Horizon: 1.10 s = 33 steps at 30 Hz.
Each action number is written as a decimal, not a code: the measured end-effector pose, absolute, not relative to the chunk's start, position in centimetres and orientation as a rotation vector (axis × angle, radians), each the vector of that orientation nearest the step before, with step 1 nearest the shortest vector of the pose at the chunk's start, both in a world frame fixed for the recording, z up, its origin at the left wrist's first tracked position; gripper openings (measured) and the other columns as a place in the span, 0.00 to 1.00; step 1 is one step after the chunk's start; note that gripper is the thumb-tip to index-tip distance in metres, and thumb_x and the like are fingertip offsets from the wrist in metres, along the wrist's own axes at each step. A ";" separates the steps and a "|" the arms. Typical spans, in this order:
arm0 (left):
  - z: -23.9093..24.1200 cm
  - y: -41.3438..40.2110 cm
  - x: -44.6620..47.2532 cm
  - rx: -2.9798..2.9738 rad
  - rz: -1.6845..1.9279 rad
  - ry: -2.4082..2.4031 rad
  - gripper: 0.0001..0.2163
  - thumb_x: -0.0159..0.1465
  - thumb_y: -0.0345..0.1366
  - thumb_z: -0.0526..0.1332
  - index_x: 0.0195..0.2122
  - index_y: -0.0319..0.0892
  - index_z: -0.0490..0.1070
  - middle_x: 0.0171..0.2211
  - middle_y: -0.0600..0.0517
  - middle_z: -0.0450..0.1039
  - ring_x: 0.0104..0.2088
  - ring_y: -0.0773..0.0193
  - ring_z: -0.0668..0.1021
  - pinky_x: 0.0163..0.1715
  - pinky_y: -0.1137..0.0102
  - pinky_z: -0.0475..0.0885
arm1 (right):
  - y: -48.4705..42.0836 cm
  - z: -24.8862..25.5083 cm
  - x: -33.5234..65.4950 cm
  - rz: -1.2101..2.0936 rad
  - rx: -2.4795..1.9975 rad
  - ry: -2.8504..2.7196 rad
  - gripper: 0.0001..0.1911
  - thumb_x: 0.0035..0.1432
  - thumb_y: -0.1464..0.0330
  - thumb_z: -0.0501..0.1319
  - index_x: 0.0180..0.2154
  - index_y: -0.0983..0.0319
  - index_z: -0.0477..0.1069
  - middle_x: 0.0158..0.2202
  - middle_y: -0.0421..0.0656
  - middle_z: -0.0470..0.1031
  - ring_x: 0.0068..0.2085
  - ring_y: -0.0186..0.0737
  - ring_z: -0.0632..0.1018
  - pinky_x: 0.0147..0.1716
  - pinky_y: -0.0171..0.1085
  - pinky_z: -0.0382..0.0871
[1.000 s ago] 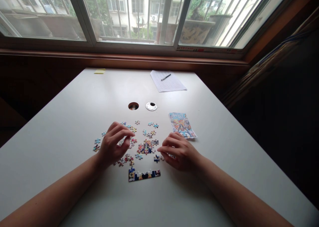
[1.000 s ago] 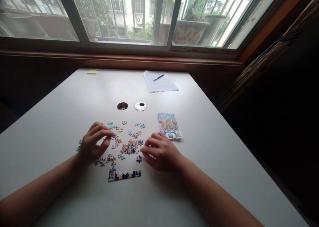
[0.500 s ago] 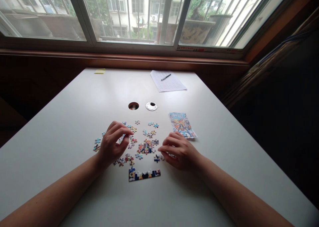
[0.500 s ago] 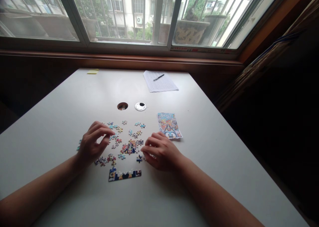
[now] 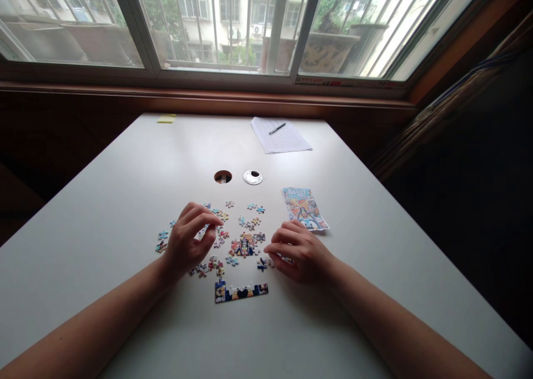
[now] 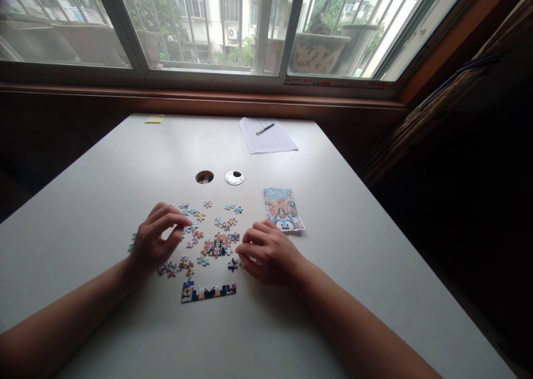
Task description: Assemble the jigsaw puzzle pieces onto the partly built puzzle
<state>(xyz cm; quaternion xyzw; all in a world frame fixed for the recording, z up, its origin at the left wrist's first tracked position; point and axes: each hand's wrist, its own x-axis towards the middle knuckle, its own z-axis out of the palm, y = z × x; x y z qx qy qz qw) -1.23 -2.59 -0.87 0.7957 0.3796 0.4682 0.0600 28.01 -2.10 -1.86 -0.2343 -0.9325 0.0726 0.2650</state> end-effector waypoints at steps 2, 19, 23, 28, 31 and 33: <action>-1.0 -2.6 -1.3 2.417 1.416 1.140 0.08 0.63 0.24 0.57 0.35 0.42 0.74 0.31 0.51 0.73 0.35 0.61 0.72 0.35 0.64 0.70 | -2.1 -1.8 28.0 0.201 -0.630 -2.515 0.06 0.62 0.71 0.61 0.39 0.58 0.76 0.33 0.42 0.73 0.35 0.39 0.70 0.38 0.41 0.60; -1.3 -2.4 -1.4 2.420 1.419 1.126 0.08 0.62 0.23 0.58 0.34 0.42 0.73 0.31 0.52 0.73 0.35 0.62 0.72 0.36 0.64 0.70 | -2.0 -2.0 27.9 0.202 -0.621 -2.537 0.05 0.62 0.71 0.61 0.39 0.59 0.76 0.33 0.42 0.73 0.35 0.38 0.70 0.39 0.41 0.60; -1.2 -2.4 -1.4 2.423 1.421 1.122 0.08 0.62 0.22 0.58 0.34 0.42 0.73 0.31 0.51 0.73 0.35 0.62 0.72 0.36 0.64 0.69 | -2.0 -2.0 27.9 0.207 -0.609 -2.533 0.05 0.62 0.71 0.61 0.39 0.59 0.76 0.33 0.42 0.73 0.35 0.38 0.70 0.38 0.41 0.60; -1.2 -2.4 -1.3 2.420 1.425 1.112 0.08 0.62 0.22 0.58 0.34 0.42 0.73 0.31 0.51 0.73 0.35 0.61 0.71 0.36 0.64 0.69 | -2.0 -2.0 28.0 0.213 -0.607 -2.534 0.05 0.62 0.71 0.61 0.39 0.59 0.76 0.33 0.42 0.73 0.35 0.38 0.70 0.38 0.41 0.60; -1.2 -2.5 -1.3 2.416 1.426 1.116 0.08 0.62 0.22 0.58 0.34 0.42 0.72 0.31 0.51 0.72 0.35 0.61 0.71 0.36 0.64 0.69 | -2.0 -2.1 28.0 0.222 -0.605 -2.539 0.05 0.62 0.71 0.61 0.39 0.59 0.76 0.33 0.42 0.73 0.35 0.39 0.70 0.39 0.41 0.60; -1.1 -2.5 -1.3 2.417 1.423 1.123 0.08 0.62 0.22 0.58 0.34 0.42 0.72 0.31 0.51 0.72 0.35 0.61 0.71 0.36 0.64 0.69 | -2.0 -2.1 28.0 0.224 -0.601 -2.540 0.05 0.62 0.71 0.61 0.39 0.59 0.76 0.33 0.42 0.73 0.35 0.38 0.70 0.39 0.41 0.60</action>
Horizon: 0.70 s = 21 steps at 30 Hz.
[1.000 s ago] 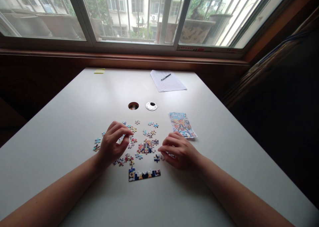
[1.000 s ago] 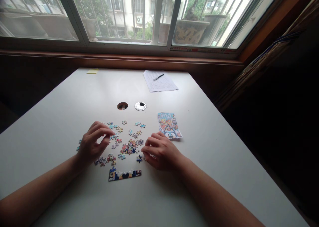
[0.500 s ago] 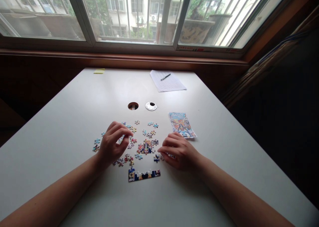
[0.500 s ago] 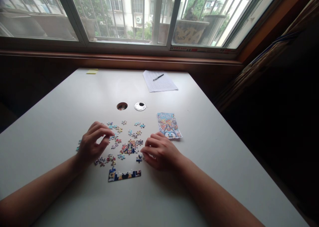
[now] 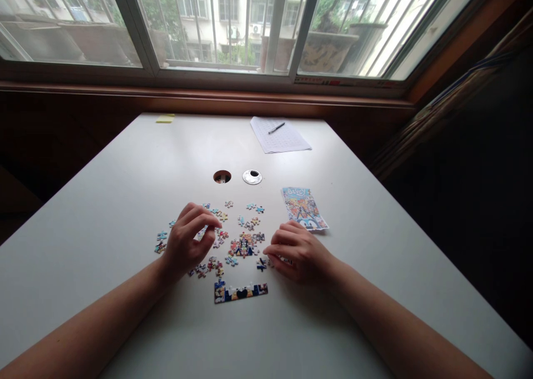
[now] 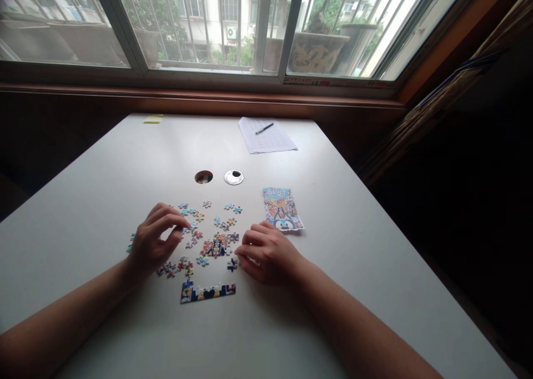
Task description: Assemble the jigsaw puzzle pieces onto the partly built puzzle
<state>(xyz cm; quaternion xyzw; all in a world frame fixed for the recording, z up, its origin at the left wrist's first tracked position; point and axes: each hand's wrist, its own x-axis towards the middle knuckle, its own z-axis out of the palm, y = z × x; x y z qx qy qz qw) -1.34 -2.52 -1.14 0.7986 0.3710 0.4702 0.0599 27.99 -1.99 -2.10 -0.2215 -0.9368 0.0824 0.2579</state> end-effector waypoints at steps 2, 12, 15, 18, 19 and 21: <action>-1.1 -2.5 -1.3 2.420 1.423 1.124 0.08 0.62 0.23 0.58 0.34 0.42 0.72 0.31 0.51 0.72 0.35 0.61 0.71 0.36 0.64 0.69 | -2.0 -2.1 28.0 0.224 -0.600 -2.539 0.05 0.62 0.71 0.61 0.39 0.59 0.76 0.33 0.42 0.73 0.35 0.38 0.70 0.38 0.41 0.60; -1.1 -2.5 -1.2 2.426 1.419 1.103 0.08 0.62 0.22 0.57 0.33 0.41 0.72 0.31 0.51 0.72 0.35 0.62 0.70 0.35 0.64 0.69 | -2.0 -2.1 28.0 0.233 -0.607 -2.554 0.05 0.63 0.70 0.61 0.39 0.59 0.76 0.33 0.42 0.74 0.35 0.38 0.70 0.38 0.41 0.60; -1.0 -2.5 -1.2 2.430 1.416 1.096 0.08 0.62 0.22 0.57 0.32 0.41 0.71 0.31 0.51 0.72 0.35 0.62 0.70 0.35 0.64 0.68 | -2.0 -2.2 28.0 0.231 -0.608 -2.556 0.05 0.63 0.70 0.61 0.39 0.59 0.76 0.33 0.42 0.74 0.35 0.38 0.70 0.39 0.41 0.60; -1.0 -2.6 -1.2 2.433 1.409 1.090 0.08 0.62 0.22 0.57 0.33 0.41 0.71 0.31 0.51 0.72 0.35 0.61 0.70 0.35 0.64 0.69 | -2.0 -2.2 28.0 0.228 -0.609 -2.561 0.05 0.63 0.70 0.61 0.39 0.59 0.76 0.33 0.42 0.74 0.35 0.38 0.70 0.38 0.41 0.60; -1.0 -2.6 -1.2 2.434 1.405 1.088 0.08 0.61 0.22 0.58 0.33 0.41 0.71 0.31 0.51 0.72 0.35 0.61 0.70 0.35 0.64 0.69 | -2.0 -2.2 28.0 0.226 -0.609 -2.564 0.05 0.63 0.70 0.61 0.39 0.59 0.76 0.33 0.42 0.74 0.35 0.38 0.70 0.38 0.41 0.60; -1.0 -2.6 -1.2 2.439 1.397 1.081 0.08 0.61 0.21 0.58 0.33 0.41 0.71 0.31 0.51 0.72 0.35 0.61 0.70 0.36 0.64 0.69 | -2.0 -2.2 28.0 0.223 -0.607 -2.569 0.05 0.63 0.70 0.61 0.40 0.59 0.76 0.33 0.42 0.74 0.35 0.38 0.70 0.38 0.41 0.60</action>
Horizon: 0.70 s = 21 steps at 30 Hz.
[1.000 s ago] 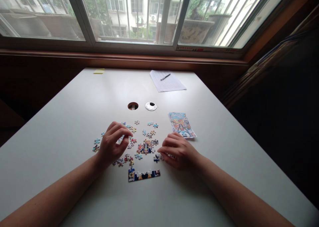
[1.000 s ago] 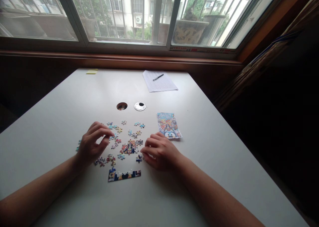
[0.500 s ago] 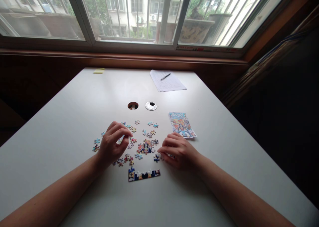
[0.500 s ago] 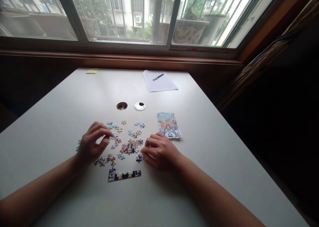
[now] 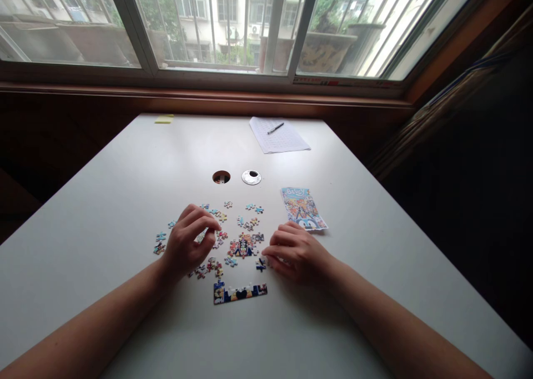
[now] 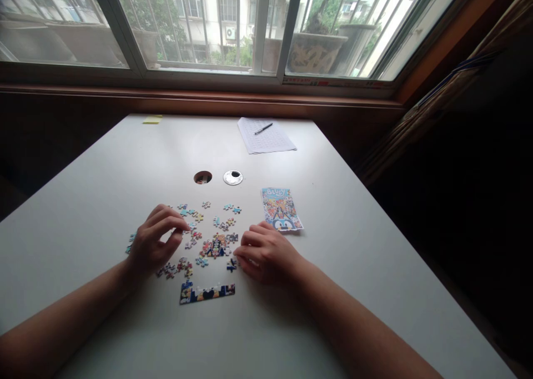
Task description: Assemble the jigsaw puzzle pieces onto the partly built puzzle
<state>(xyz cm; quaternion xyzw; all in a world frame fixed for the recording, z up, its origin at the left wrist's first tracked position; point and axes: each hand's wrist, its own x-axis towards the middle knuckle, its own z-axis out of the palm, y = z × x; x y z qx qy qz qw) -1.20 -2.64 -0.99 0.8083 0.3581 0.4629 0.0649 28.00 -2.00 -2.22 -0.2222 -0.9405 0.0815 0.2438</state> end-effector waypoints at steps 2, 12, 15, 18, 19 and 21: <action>-1.0 -2.7 -1.2 2.449 1.385 1.075 0.08 0.61 0.21 0.58 0.33 0.41 0.71 0.31 0.51 0.72 0.35 0.61 0.70 0.36 0.64 0.69 | -2.0 -2.3 28.0 0.218 -0.607 -2.573 0.06 0.63 0.70 0.61 0.40 0.59 0.76 0.33 0.42 0.74 0.35 0.38 0.70 0.38 0.41 0.59; -1.3 -2.6 -1.2 2.492 1.357 1.047 0.08 0.61 0.21 0.58 0.33 0.42 0.71 0.31 0.51 0.72 0.35 0.61 0.70 0.36 0.64 0.69 | -1.9 -2.4 28.0 0.206 -0.614 -2.604 0.06 0.63 0.69 0.61 0.39 0.59 0.76 0.33 0.42 0.74 0.35 0.39 0.70 0.39 0.41 0.59; -1.3 -2.6 -1.2 2.494 1.355 1.053 0.08 0.61 0.22 0.58 0.33 0.42 0.71 0.31 0.52 0.72 0.35 0.61 0.71 0.36 0.64 0.69 | -1.9 -2.4 28.0 0.204 -0.618 -2.607 0.05 0.63 0.69 0.61 0.39 0.59 0.76 0.33 0.42 0.73 0.35 0.39 0.70 0.39 0.41 0.59; -1.3 -2.6 -1.3 2.497 1.344 1.059 0.08 0.61 0.23 0.58 0.33 0.43 0.72 0.31 0.51 0.72 0.35 0.61 0.71 0.36 0.64 0.69 | -2.0 -2.3 28.0 0.203 -0.622 -2.613 0.05 0.63 0.70 0.61 0.39 0.58 0.76 0.33 0.42 0.73 0.36 0.39 0.70 0.40 0.41 0.59; -1.3 -2.6 -1.3 2.498 1.341 1.062 0.08 0.61 0.23 0.58 0.33 0.43 0.72 0.31 0.51 0.72 0.35 0.61 0.71 0.35 0.64 0.70 | -2.0 -2.3 28.0 0.202 -0.620 -2.614 0.05 0.63 0.69 0.61 0.39 0.58 0.76 0.33 0.42 0.73 0.36 0.39 0.70 0.39 0.41 0.59; -1.4 -2.6 -1.3 2.500 1.339 1.067 0.08 0.61 0.23 0.57 0.33 0.43 0.72 0.31 0.51 0.72 0.35 0.61 0.71 0.35 0.64 0.70 | -2.0 -2.3 28.0 0.200 -0.617 -2.612 0.05 0.63 0.69 0.61 0.39 0.58 0.76 0.33 0.42 0.73 0.35 0.38 0.70 0.39 0.41 0.59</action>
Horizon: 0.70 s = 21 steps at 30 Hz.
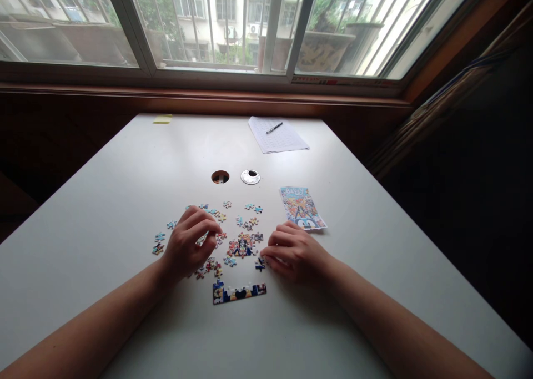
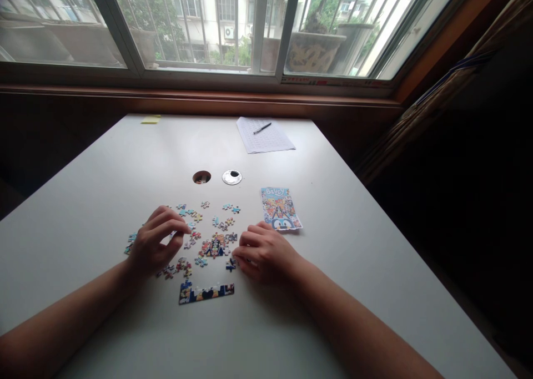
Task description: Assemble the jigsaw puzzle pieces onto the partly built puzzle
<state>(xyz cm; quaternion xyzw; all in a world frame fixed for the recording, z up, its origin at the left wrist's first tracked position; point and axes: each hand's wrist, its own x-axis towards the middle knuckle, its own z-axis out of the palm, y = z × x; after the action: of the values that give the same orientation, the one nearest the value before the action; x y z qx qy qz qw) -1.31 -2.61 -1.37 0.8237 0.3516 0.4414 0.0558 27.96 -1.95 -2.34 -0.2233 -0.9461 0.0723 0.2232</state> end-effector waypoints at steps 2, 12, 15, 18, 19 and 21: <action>-1.4 -2.6 -1.3 2.497 1.343 1.071 0.08 0.61 0.23 0.57 0.33 0.43 0.72 0.31 0.51 0.72 0.35 0.61 0.71 0.35 0.64 0.70 | -1.9 -2.3 27.9 0.201 -0.614 -2.610 0.05 0.63 0.69 0.61 0.39 0.58 0.76 0.33 0.42 0.73 0.35 0.38 0.70 0.39 0.41 0.59; -1.3 -2.6 -1.2 2.483 1.347 1.060 0.08 0.60 0.22 0.58 0.33 0.43 0.71 0.31 0.51 0.72 0.35 0.61 0.71 0.36 0.64 0.69 | -2.0 -2.3 27.9 0.215 -0.616 -2.605 0.06 0.63 0.70 0.61 0.38 0.59 0.77 0.32 0.42 0.73 0.35 0.38 0.70 0.39 0.40 0.59; -1.3 -2.7 -1.2 2.478 1.348 1.064 0.08 0.61 0.22 0.58 0.33 0.43 0.71 0.31 0.52 0.72 0.35 0.61 0.71 0.35 0.64 0.69 | -2.0 -2.3 27.9 0.212 -0.614 -2.609 0.06 0.64 0.69 0.60 0.39 0.59 0.76 0.32 0.42 0.73 0.35 0.38 0.70 0.39 0.40 0.59; -1.2 -2.7 -1.2 2.482 1.346 1.065 0.08 0.61 0.23 0.58 0.33 0.43 0.71 0.31 0.51 0.72 0.34 0.61 0.71 0.35 0.64 0.69 | -2.0 -2.3 27.9 0.206 -0.618 -2.607 0.05 0.64 0.69 0.61 0.39 0.59 0.76 0.32 0.42 0.73 0.35 0.38 0.70 0.39 0.41 0.59; -1.2 -2.7 -1.2 2.484 1.348 1.063 0.08 0.61 0.23 0.58 0.33 0.43 0.72 0.31 0.51 0.72 0.34 0.61 0.71 0.35 0.64 0.69 | -2.0 -2.2 27.9 0.206 -0.620 -2.606 0.05 0.64 0.69 0.61 0.38 0.59 0.76 0.32 0.42 0.73 0.35 0.38 0.70 0.39 0.41 0.59; -1.2 -2.7 -1.2 2.485 1.350 1.063 0.08 0.61 0.23 0.58 0.32 0.43 0.72 0.31 0.51 0.72 0.34 0.62 0.71 0.35 0.64 0.70 | -2.0 -2.2 27.8 0.205 -0.619 -2.605 0.05 0.63 0.69 0.61 0.38 0.59 0.76 0.32 0.42 0.73 0.35 0.38 0.71 0.39 0.40 0.59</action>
<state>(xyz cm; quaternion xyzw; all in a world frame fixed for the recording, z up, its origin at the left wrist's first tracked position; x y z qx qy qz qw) -1.17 -2.67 -1.20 0.8209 0.3512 0.4462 0.0602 27.85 -1.99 -2.19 -0.2244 -0.9449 0.0742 0.2264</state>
